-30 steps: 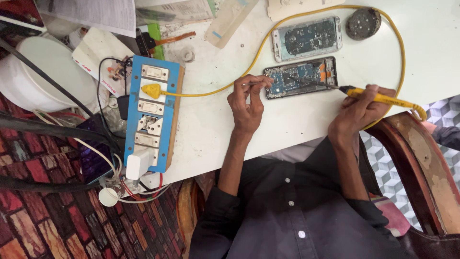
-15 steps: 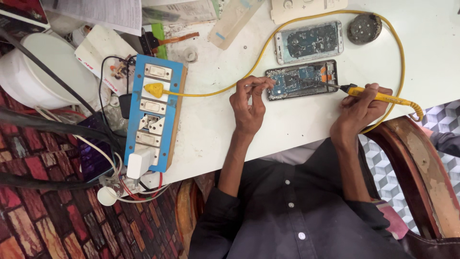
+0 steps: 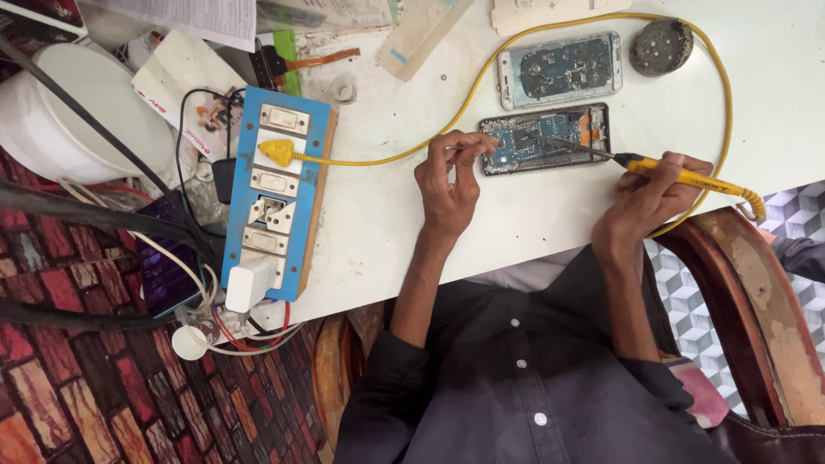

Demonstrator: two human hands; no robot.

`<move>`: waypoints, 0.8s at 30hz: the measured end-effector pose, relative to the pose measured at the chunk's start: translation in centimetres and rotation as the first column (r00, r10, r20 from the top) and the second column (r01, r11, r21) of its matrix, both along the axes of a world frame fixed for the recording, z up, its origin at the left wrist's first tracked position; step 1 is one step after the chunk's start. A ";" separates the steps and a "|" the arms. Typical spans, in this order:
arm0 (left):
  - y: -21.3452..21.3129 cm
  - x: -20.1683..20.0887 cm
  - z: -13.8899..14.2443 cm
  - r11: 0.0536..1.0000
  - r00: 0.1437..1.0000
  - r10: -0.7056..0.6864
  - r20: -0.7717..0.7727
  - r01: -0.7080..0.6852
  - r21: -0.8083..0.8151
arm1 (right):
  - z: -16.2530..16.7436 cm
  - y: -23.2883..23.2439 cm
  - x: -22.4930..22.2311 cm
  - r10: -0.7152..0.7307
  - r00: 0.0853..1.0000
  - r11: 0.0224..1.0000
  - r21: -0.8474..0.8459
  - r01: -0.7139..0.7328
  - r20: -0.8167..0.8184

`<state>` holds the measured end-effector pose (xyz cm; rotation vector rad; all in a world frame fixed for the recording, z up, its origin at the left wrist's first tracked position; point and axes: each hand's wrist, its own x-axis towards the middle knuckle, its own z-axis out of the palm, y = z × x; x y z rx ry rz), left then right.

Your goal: The person uses a soldering iron to work on a smartphone motherboard placed on a white workbench. They hold the board steady with one hand while applying heat with the other, focusing on specific areas of the circuit board.

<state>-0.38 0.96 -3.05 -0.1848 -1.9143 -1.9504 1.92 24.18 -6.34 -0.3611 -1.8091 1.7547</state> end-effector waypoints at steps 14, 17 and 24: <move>-0.2 0.1 -0.1 1.000 1.000 0.006 -0.002 -0.006 -0.003 | -0.8 0.1 -0.1 -0.025 1.000 0.997 -0.068 0.024 -0.010; -0.2 0.0 -0.1 1.000 1.000 0.004 -0.004 -0.004 -0.006 | -0.9 0.1 -0.2 -0.043 0.999 0.998 -0.051 0.043 -0.009; -0.2 0.1 -0.1 1.000 1.000 0.005 0.000 -0.005 0.000 | -1.0 0.2 -0.2 -0.051 0.999 0.998 -0.035 0.051 -0.006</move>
